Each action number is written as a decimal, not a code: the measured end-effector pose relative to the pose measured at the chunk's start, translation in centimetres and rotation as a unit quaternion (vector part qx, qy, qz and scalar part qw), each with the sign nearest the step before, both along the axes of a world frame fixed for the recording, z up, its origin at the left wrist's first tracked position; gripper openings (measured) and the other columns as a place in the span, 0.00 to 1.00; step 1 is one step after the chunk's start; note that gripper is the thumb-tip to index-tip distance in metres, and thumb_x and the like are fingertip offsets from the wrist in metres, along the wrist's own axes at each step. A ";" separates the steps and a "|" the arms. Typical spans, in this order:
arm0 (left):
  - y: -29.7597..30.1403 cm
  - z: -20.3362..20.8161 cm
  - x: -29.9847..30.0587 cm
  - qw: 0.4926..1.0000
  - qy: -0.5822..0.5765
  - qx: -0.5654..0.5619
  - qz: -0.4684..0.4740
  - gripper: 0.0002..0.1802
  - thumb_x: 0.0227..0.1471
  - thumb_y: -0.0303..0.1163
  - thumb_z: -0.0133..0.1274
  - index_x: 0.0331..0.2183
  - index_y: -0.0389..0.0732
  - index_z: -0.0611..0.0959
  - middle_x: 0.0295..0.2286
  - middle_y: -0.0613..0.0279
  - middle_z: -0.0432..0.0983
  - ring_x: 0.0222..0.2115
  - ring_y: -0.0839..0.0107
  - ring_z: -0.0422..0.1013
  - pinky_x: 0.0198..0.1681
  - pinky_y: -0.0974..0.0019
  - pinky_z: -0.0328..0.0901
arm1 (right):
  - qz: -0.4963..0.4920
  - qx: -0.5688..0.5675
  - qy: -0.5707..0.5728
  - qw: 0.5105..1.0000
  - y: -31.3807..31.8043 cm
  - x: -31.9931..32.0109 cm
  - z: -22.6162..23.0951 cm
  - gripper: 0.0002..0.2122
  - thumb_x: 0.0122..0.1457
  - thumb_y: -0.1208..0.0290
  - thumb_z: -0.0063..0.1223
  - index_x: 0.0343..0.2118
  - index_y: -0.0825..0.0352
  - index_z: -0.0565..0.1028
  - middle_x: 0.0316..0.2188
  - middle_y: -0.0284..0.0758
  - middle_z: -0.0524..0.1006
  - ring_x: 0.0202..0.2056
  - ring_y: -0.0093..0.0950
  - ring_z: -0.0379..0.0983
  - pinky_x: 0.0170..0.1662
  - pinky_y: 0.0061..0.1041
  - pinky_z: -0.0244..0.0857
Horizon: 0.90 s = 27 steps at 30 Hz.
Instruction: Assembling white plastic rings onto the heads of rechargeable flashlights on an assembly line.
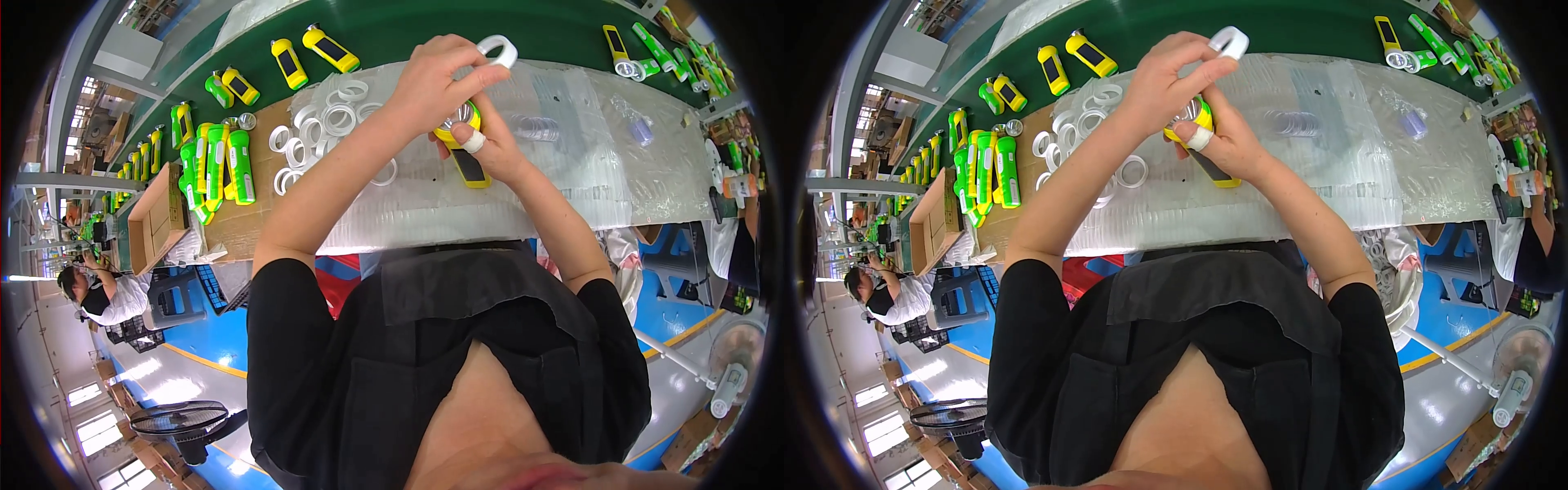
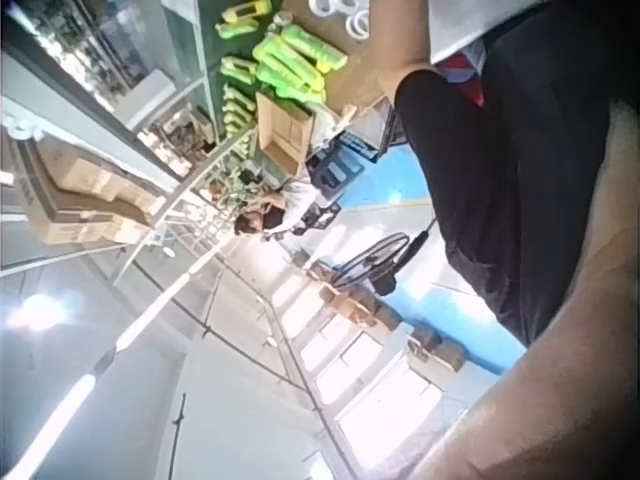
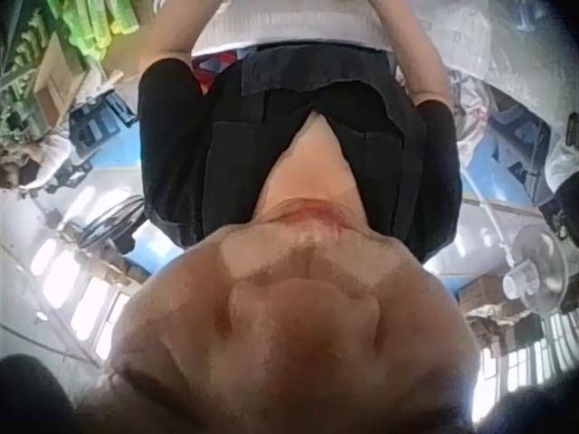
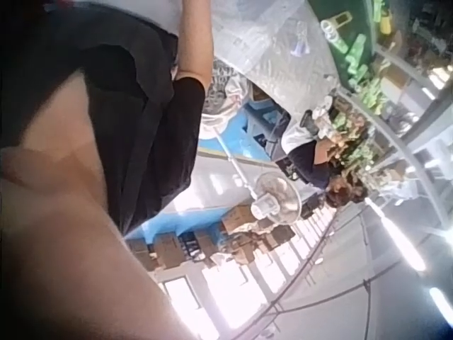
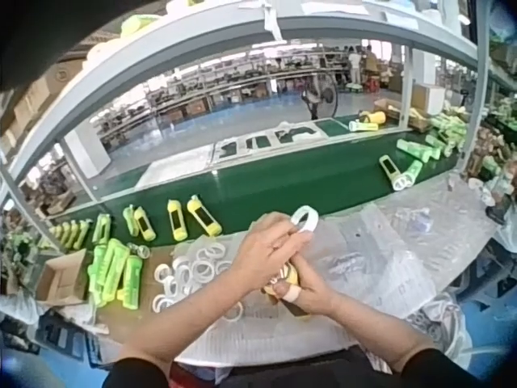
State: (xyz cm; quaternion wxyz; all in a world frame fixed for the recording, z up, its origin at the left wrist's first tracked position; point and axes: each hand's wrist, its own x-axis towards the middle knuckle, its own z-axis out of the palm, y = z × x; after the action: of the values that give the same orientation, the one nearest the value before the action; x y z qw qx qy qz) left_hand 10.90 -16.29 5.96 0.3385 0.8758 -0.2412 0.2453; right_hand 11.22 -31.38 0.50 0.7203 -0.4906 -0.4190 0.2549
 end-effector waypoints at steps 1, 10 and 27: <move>-0.3 0.1 -0.3 0.997 0.015 -0.063 0.036 0.17 0.54 0.45 0.54 0.32 0.40 0.84 0.32 0.62 0.75 0.34 0.69 0.71 0.35 0.68 0.64 | -0.008 0.013 0.026 1.000 -0.1 -0.1 -0.1 0.26 0.60 0.58 0.55 0.54 0.67 0.57 0.35 0.37 0.74 0.30 0.23 0.74 0.33 0.23 0.70; -0.8 0.7 -1.5 0.944 0.209 -0.244 0.077 0.23 0.55 0.51 0.54 0.31 0.39 0.84 0.28 0.66 0.76 0.30 0.77 0.70 0.35 0.72 0.65 | -0.031 -0.010 0.011 0.999 -0.4 -0.5 -0.2 0.31 0.58 0.51 0.55 0.55 0.67 0.57 0.35 0.41 0.74 0.32 0.28 0.73 0.36 0.27 0.69; 3.9 -5.5 -3.6 0.953 0.179 -0.141 0.201 0.21 0.54 0.49 0.55 0.30 0.38 0.84 0.26 0.63 0.77 0.29 0.72 0.70 0.33 0.70 0.63 | -0.233 -0.290 -0.191 0.908 -1.8 -1.9 2.2 0.30 0.55 0.57 0.61 0.53 0.72 0.61 0.38 0.48 0.76 0.38 0.41 0.75 0.43 0.34 0.68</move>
State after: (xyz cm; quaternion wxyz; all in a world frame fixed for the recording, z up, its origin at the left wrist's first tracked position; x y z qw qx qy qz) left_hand 7.31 -12.44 0.51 0.4401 0.8789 0.0410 0.1793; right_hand 9.30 -33.17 2.70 0.4913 -0.8009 -0.3299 0.0910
